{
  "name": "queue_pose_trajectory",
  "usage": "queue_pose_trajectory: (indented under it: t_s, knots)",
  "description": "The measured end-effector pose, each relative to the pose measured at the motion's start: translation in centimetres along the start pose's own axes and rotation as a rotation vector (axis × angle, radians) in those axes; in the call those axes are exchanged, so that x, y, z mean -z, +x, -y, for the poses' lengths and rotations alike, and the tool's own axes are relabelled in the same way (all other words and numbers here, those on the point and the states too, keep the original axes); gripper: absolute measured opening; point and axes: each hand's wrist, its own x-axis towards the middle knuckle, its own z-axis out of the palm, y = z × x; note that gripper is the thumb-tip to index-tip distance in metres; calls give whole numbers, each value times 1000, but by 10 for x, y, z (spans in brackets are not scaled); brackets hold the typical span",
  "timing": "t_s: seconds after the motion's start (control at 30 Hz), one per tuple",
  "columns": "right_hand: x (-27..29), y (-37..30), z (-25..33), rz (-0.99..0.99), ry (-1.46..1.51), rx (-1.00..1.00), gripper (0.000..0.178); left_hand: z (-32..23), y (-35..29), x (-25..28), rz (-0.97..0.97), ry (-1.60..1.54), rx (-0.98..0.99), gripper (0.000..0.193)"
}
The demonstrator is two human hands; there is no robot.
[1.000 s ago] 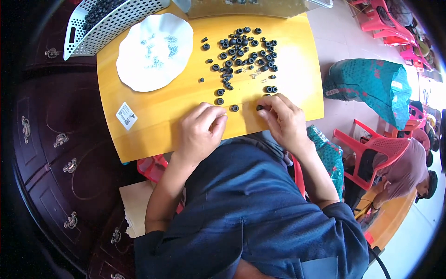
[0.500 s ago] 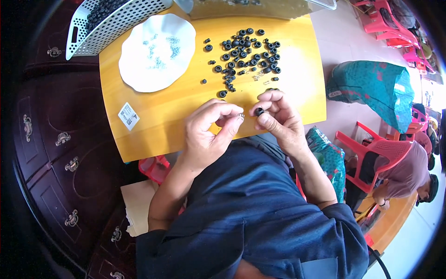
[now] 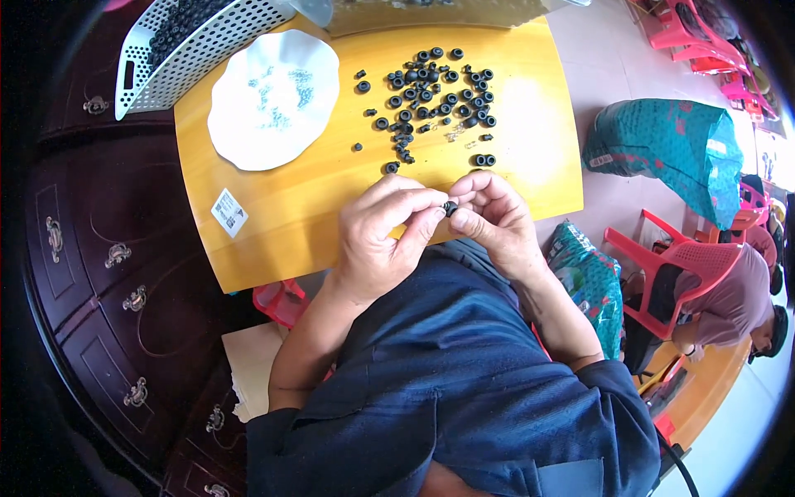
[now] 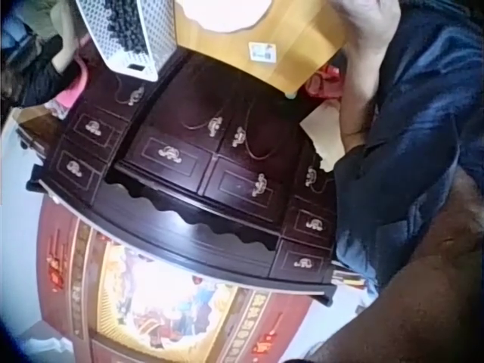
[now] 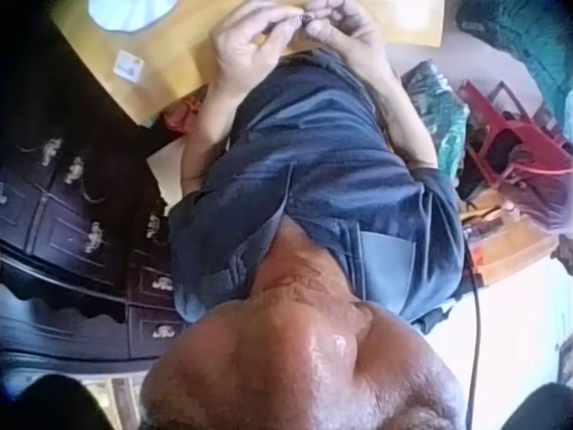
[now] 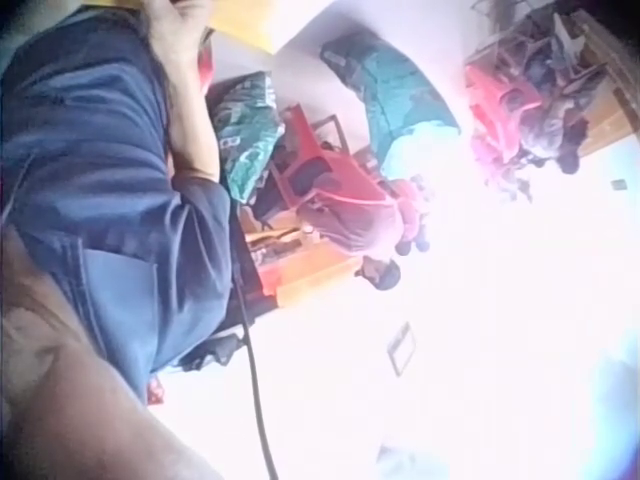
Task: The person gathers black plastic components from a container and places them on a table. They pick up small clear pins from a plate and insert them into the black components before placing the assembled pieces into a plastic bag.
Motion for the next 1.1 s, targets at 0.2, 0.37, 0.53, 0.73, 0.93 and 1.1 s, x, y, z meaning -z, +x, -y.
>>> queue_pose_trajectory:
  t_s: [0.2, 0.37, 0.53, 0.73, 0.93, 1.1]
  knots:
    - [3, 0, 1, 5, 69, -24, 21, 1, 0, -2, 16, 86, -68, 13]
    - [8, -3, -3, -76, 117, 16, 21, -5, -6, -17, 0, 533, -336, 31]
    - [38, -11, 4, -146, 125, 58, 23, -9, 0, -25, 65, 381, -201, 48]
    - [77, -10, 30, -145, 363, 149, 30, 4, 10, -33, 178, 475, -189, 25]
    - [81, -9, 32, -128, 409, 141, 34, 20, 20, -49, 256, 594, -319, 18]
    - [83, -9, 26, -123, 445, 128, 32, 24, 27, -52, 323, 679, -304, 21]
